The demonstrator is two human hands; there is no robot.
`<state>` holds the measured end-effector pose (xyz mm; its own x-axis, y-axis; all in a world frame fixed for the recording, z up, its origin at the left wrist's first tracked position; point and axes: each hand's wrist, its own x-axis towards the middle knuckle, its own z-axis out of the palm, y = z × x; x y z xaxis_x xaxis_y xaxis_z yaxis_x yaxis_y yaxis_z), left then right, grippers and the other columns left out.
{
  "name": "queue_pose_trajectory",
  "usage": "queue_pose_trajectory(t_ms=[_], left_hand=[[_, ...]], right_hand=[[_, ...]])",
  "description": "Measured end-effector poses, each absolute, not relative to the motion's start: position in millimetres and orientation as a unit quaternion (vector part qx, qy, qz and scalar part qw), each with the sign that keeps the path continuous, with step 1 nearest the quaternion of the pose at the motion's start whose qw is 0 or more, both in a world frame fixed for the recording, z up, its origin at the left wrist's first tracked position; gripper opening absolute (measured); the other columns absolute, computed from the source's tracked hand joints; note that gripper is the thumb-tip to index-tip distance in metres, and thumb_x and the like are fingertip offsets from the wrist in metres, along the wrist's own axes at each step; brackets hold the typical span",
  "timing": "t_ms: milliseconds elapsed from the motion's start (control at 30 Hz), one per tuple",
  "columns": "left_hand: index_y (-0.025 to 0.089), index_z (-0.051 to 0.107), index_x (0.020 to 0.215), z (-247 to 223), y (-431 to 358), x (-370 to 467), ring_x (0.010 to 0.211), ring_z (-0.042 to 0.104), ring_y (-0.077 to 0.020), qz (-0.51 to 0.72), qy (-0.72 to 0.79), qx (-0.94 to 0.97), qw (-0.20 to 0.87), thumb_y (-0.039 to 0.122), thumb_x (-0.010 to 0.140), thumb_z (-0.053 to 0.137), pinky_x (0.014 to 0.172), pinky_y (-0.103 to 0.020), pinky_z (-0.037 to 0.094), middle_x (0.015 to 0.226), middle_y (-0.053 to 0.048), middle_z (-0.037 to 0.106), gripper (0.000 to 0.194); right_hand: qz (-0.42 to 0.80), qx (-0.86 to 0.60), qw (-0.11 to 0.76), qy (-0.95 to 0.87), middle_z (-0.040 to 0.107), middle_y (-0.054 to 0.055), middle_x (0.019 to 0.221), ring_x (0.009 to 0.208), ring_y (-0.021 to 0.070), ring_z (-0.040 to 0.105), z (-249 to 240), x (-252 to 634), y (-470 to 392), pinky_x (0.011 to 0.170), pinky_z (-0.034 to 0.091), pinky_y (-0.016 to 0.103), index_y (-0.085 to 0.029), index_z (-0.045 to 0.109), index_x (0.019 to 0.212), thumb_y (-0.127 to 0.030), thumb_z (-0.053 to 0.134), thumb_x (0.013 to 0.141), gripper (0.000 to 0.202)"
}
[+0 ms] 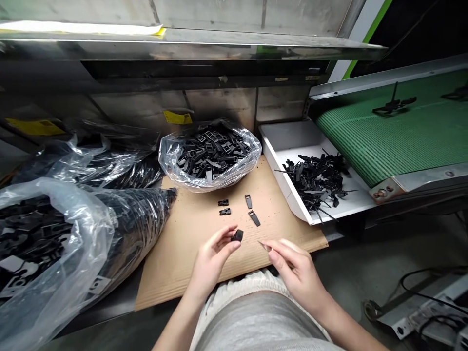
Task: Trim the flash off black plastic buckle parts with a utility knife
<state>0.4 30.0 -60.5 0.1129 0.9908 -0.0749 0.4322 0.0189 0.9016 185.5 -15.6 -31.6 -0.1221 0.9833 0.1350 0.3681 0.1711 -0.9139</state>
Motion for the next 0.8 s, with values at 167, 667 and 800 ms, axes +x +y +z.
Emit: queue_pose_trajectory(t_ms=[167,667,800], left_hand=[[0.023,0.067,0.087,-18,-3,-1,0.092,0.059,-0.0162,0.419,0.544,0.574,0.445,0.028,0.073,0.062,0.082,-0.022,0.047,0.096,-0.001,0.065,0.016],[0.031,0.069,0.085,-9,-20,-4,0.085,0.062,-0.0157,0.458,0.532,0.568,0.430,0.024,0.071,0.065,0.079,-0.021,0.048,0.090,0.003,0.068,0.017],[0.031,0.069,0.086,-8,-19,-5,0.087,0.061,-0.0154,0.453,0.537,0.583,0.408,0.023,0.072,0.064,0.079,-0.021,0.049,0.092,0.003,0.068,0.017]], right_hand=[[0.289,-0.501,0.375,-0.725,0.053,0.003,0.067,0.060,0.0129,0.050,-14,173,-13,0.056,0.039,0.024,-0.015,0.064,0.091,-0.026,0.042,0.089,0.024],[0.234,-0.543,0.398,-0.701,0.058,0.006,0.071,0.065,0.0152,0.053,-20,174,-5,0.060,0.040,0.027,-0.015,0.062,0.091,-0.024,0.042,0.089,0.022],[0.350,-0.511,0.426,-0.659,0.058,0.002,0.068,0.057,0.0117,0.051,-15,177,-7,0.056,0.041,0.024,-0.018,0.057,0.091,-0.023,0.037,0.091,0.021]])
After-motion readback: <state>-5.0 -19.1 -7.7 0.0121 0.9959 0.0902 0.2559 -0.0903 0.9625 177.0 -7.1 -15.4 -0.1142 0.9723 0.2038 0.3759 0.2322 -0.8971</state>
